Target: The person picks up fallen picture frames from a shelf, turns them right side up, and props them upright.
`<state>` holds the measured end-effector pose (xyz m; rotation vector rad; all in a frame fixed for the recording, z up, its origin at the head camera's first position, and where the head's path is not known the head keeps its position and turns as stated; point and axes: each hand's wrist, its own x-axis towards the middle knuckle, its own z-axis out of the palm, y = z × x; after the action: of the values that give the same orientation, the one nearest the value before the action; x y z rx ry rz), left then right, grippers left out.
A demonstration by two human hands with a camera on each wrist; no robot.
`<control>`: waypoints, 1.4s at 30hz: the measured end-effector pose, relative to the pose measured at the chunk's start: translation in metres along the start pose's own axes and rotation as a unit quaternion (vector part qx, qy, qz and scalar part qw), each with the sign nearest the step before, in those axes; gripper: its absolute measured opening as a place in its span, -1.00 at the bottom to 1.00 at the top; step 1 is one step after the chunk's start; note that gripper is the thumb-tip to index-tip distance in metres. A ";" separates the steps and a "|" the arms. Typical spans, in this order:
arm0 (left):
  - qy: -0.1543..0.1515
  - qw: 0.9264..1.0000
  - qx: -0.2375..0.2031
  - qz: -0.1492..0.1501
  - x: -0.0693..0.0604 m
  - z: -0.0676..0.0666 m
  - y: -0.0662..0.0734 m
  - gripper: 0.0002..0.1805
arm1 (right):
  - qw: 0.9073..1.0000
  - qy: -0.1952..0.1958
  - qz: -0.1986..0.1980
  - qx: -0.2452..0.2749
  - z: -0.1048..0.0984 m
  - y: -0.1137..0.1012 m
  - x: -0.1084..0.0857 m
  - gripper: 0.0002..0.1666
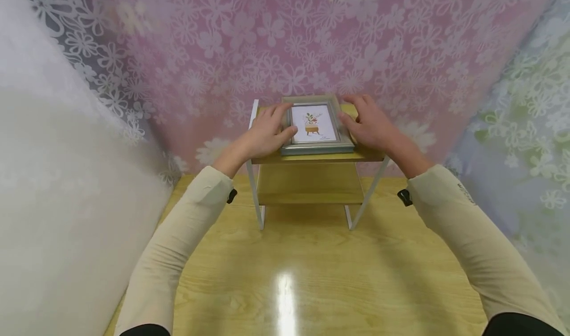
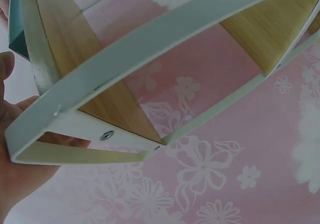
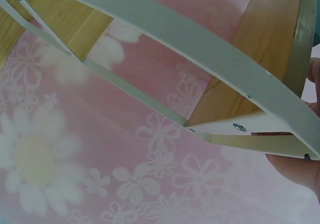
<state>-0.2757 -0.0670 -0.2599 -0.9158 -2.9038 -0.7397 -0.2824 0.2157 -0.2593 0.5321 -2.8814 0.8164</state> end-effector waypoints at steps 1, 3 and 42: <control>0.001 1.000 -0.004 -0.002 0.001 0.001 -0.001 -0.26 | 1.000 0.000 -0.003 0.000 0.001 0.002 0.000 -0.25; 0.002 1.000 -0.008 -0.008 0.005 0.002 -0.002 -0.26 | 1.000 -0.003 -0.008 -0.001 0.001 0.004 -0.002 -0.25; -0.022 0.993 0.090 -0.068 0.064 -0.009 -0.051 -0.37 | 0.991 -0.094 -0.050 0.080 -0.002 0.011 -0.012 0.18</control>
<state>-0.3576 -0.0732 -0.2649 -0.7304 -3.0329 -0.4572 -0.2749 0.2289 -0.2654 0.8042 -2.9420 1.0397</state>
